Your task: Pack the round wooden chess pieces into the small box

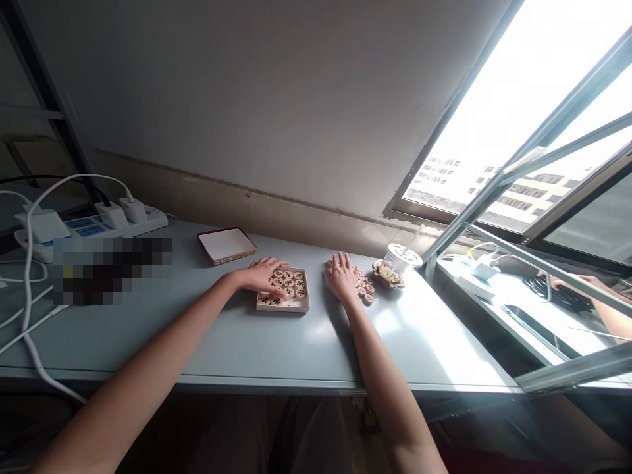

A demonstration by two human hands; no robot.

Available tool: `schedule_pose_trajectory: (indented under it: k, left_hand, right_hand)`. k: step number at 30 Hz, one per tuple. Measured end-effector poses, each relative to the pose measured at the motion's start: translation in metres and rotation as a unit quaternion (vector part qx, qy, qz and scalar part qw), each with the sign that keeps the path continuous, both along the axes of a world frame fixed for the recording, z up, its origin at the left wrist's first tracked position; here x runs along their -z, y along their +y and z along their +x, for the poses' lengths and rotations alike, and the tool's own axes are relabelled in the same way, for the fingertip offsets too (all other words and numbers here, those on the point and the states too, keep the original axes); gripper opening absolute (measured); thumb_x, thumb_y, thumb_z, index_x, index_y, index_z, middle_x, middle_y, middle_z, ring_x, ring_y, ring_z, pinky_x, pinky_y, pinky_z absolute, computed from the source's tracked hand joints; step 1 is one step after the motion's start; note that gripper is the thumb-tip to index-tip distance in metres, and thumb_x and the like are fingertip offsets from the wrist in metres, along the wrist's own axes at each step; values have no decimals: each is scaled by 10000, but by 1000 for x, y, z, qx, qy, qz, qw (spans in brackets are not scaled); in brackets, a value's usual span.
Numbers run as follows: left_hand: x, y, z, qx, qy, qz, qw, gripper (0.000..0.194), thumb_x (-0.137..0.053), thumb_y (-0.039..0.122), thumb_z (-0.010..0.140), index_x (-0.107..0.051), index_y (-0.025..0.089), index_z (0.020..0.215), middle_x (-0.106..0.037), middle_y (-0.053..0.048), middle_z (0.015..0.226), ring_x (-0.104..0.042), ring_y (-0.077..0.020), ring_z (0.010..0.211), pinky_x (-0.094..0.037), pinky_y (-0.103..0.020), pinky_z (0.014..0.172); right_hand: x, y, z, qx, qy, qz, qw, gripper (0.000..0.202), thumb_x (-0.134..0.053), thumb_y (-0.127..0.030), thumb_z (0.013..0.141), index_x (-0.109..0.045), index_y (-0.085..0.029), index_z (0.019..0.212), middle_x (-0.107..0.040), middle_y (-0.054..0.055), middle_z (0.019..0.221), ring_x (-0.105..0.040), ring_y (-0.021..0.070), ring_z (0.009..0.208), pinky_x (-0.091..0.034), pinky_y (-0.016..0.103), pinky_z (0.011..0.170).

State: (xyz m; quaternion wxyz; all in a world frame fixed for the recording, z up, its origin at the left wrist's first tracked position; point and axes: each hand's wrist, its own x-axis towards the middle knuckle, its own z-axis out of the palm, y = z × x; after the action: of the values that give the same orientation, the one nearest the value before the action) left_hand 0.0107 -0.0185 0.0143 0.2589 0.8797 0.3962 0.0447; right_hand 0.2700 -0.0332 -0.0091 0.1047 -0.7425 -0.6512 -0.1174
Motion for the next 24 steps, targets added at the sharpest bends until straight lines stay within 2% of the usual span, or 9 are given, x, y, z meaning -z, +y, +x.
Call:
schedule_pose_trajectory:
  k: [2, 5, 7, 10, 12, 15, 17, 20, 24]
  left_hand:
    - [1, 0, 0, 1, 2, -1, 1000, 1005, -567, 727, 540, -187, 326, 1380, -250, -47, 1410, -211, -305, 1292, -250, -396, 1034]
    - [3, 2, -2, 7, -2, 1, 1000, 1002, -597, 703, 528, -205, 339, 1375, -274, -36, 1399, -241, -306, 1278, -253, -392, 1035]
    - [3, 3, -3, 13, -8, 0, 1000, 977, -601, 690, 537, -222, 346, 1370, -289, -24, 1394, -256, -299, 1271, -257, -379, 1033]
    - [2, 4, -5, 20, -21, -2, 1000, 910, -575, 693, 577, -252, 352, 1357, -312, -14, 1386, -273, -279, 1264, -272, -356, 1021]
    - [2, 3, -4, 16, -37, -1, 999, 817, -511, 704, 640, -283, 350, 1341, -333, -12, 1374, -278, -262, 1262, -281, -340, 1010]
    - [4, 1, 2, -9, -54, 19, 998, 689, -390, 703, 730, -345, 323, 1303, -382, -24, 1337, -289, -246, 1253, -278, -337, 1004]
    - [6, 0, 7, -29, -55, 45, 997, 670, -369, 702, 743, -376, 301, 1279, -397, -38, 1319, -298, -248, 1245, -264, -350, 1009]
    - [10, 0, 11, -40, -51, 67, 996, 676, -423, 696, 718, -393, 297, 1263, -397, -42, 1305, -312, -254, 1230, -261, -362, 1009]
    - [14, 4, 9, -22, -59, 48, 997, 668, -473, 675, 702, -398, 318, 1261, -394, -27, 1295, -325, -251, 1215, -285, -339, 996]
  right_hand:
    - [6, 1, 5, 5, -4, -23, 1000, 404, -370, -324, 894, -430, -213, 1278, -288, 89, 1431, -174, 270, 1314, -172, 523, 1004]
    - [4, -4, 2, -17, 3, 1, 1000, 302, -412, -311, 877, -559, -221, 1126, -446, 91, 1309, -318, 268, 1219, -206, 484, 983]
    - [-3, -9, -1, -25, 17, 14, 999, 238, -451, -306, 859, -628, -200, 978, -550, 105, 1143, -412, 255, 1101, -256, 440, 940]
    - [-21, -16, -2, -42, 82, 16, 996, 222, -526, -374, 815, -662, -202, 849, -581, 95, 984, -447, 253, 1010, -308, 407, 871]
    - [-35, -23, -1, -121, 165, -12, 979, 255, -552, -438, 790, -659, -223, 878, -579, 67, 952, -475, 228, 956, -352, 369, 830]
    - [-51, -33, -6, -302, 258, -107, 911, 277, -574, -446, 779, -640, -244, 955, -576, 28, 915, -511, 168, 856, -405, 289, 759]
    - [-54, -38, -16, -370, 260, -159, 877, 257, -619, -404, 755, -646, -240, 951, -576, 20, 886, -517, 152, 820, -413, 266, 730]
    - [-48, -42, -32, -402, 232, -189, 865, 240, -662, -354, 728, -656, -232, 934, -591, 10, 832, -518, 143, 777, -405, 257, 710]
    - [-40, -43, -42, -408, 209, -177, 871, 245, -674, -331, 723, -639, -234, 945, -612, -4, 808, -518, 126, 734, -383, 241, 685]
